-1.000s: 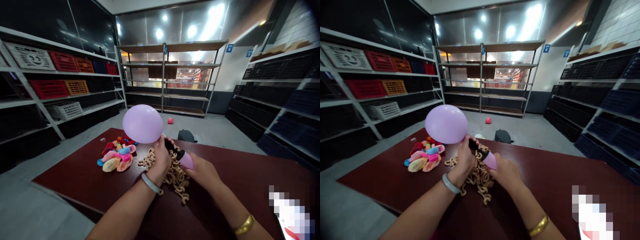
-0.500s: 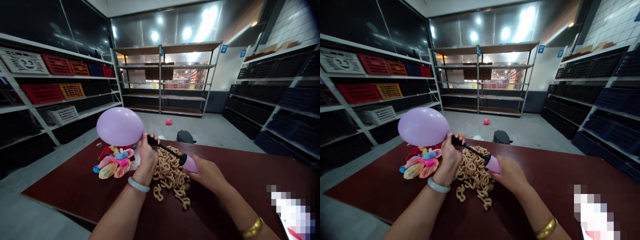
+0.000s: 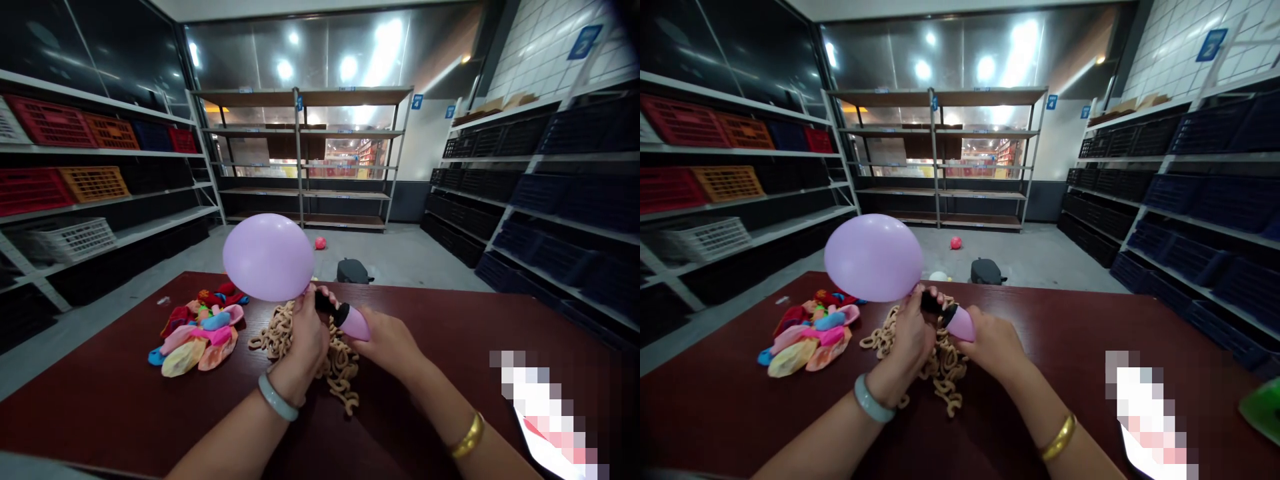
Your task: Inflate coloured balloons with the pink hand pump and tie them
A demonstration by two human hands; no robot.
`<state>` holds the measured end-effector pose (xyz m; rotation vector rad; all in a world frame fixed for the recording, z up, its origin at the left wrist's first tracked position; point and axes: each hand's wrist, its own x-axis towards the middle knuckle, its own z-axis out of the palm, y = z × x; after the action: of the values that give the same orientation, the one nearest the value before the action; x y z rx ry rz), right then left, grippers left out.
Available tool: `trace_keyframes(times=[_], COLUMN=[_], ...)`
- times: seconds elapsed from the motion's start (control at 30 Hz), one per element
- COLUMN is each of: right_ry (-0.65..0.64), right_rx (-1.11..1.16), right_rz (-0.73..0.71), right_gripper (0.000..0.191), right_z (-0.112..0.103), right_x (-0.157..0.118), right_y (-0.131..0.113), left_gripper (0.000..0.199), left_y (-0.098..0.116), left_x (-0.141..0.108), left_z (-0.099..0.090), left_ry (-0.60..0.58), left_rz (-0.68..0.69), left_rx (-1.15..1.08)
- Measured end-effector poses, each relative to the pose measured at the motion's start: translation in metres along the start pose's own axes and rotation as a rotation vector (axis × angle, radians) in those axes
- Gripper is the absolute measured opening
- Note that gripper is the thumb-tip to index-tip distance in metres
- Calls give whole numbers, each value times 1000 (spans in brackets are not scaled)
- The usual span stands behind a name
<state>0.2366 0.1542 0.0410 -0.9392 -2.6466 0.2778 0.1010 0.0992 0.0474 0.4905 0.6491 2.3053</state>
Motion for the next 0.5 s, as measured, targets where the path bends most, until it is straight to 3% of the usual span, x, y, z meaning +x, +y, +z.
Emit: trace_keyframes(times=[0.13,0.37,0.5], right_ry=[-49,-96,-64], right_rx=[25,24,-16], right_rz=[15,-6,-13], right_gripper=[41,40,40], right_z=[-2,-6,-8], right_x=[2,3,3], right_y=[-4,6,14], left_gripper=[19,13,14], left_y=[22,79,81], left_x=[14,54,58], left_z=[-1,-26,-31], left_ry=[4,109,142], left_rz=[82,247,286], left_rx=[3,-1,4])
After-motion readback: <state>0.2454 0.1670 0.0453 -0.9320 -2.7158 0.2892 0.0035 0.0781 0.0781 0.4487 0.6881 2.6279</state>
